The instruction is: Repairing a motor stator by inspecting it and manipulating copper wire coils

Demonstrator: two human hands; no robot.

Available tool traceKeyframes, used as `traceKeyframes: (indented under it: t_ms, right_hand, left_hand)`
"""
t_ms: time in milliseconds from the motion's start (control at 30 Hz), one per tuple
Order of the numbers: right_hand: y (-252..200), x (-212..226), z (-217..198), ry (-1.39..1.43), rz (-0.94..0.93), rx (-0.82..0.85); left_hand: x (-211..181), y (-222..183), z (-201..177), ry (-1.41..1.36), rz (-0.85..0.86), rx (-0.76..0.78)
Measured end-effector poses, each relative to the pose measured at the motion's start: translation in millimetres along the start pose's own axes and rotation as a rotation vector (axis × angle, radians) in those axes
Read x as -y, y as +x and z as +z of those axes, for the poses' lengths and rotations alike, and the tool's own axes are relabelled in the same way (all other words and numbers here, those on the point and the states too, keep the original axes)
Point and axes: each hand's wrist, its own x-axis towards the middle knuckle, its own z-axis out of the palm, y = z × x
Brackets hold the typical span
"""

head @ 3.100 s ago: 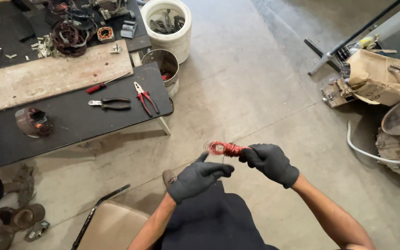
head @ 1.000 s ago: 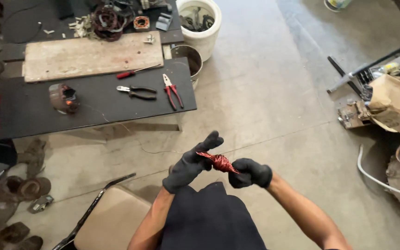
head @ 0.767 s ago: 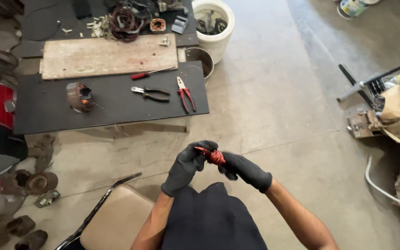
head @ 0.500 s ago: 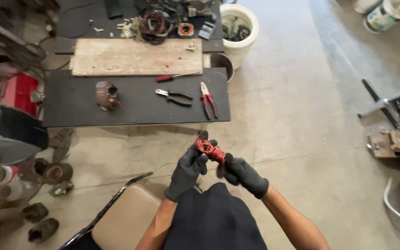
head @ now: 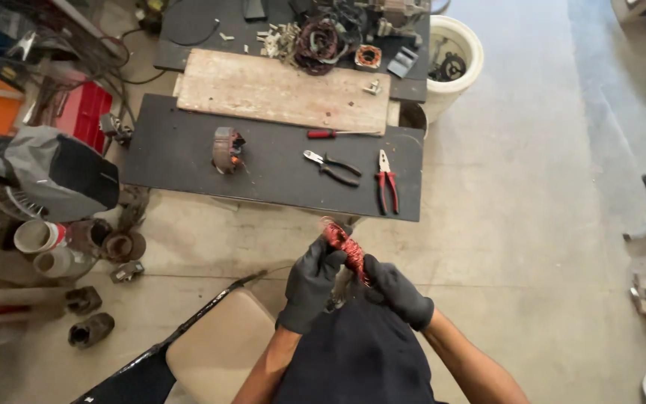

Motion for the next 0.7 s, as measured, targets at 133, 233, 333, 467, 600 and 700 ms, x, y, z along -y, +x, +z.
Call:
traceKeyframes:
  t_ms: [133, 233, 333, 467, 600, 700]
  right_hand:
    - [29.2, -0.8, 0.4, 1.449, 0.378, 0.517]
    - [49.7, 33.1, -5.7, 1.253, 0.385, 0.405]
    - [80.5, 44.7, -21.2, 0.630, 0.140, 0.121]
    - [111.5, -7.5, -40.3, -0.276, -0.105, -0.090]
    - [147.8, 31.2, -52.8, 0.869, -0.024, 0.496]
    - [165.3, 85.7, -67.0, 1.616, 0.292, 0.952]
  left_hand:
    - [-27.4, 16.6, -6.0, -0.063, -0.113, 0.041]
    - [-10.2, 37.8, -10.3, -0.472, -0.050, 0.050]
    - [-1.4, 65.7, -6.3, -0.659, -0.035, -0.056]
    - [-31.9, 93.6, -7.9, -0.490, -0.157, -0.188]
    - [-11.7, 121.0, 5.2, -0.476, -0.188, -0.092]
    - [-11.0, 140.3, 5.4, -1.039, -0.076, -0.041]
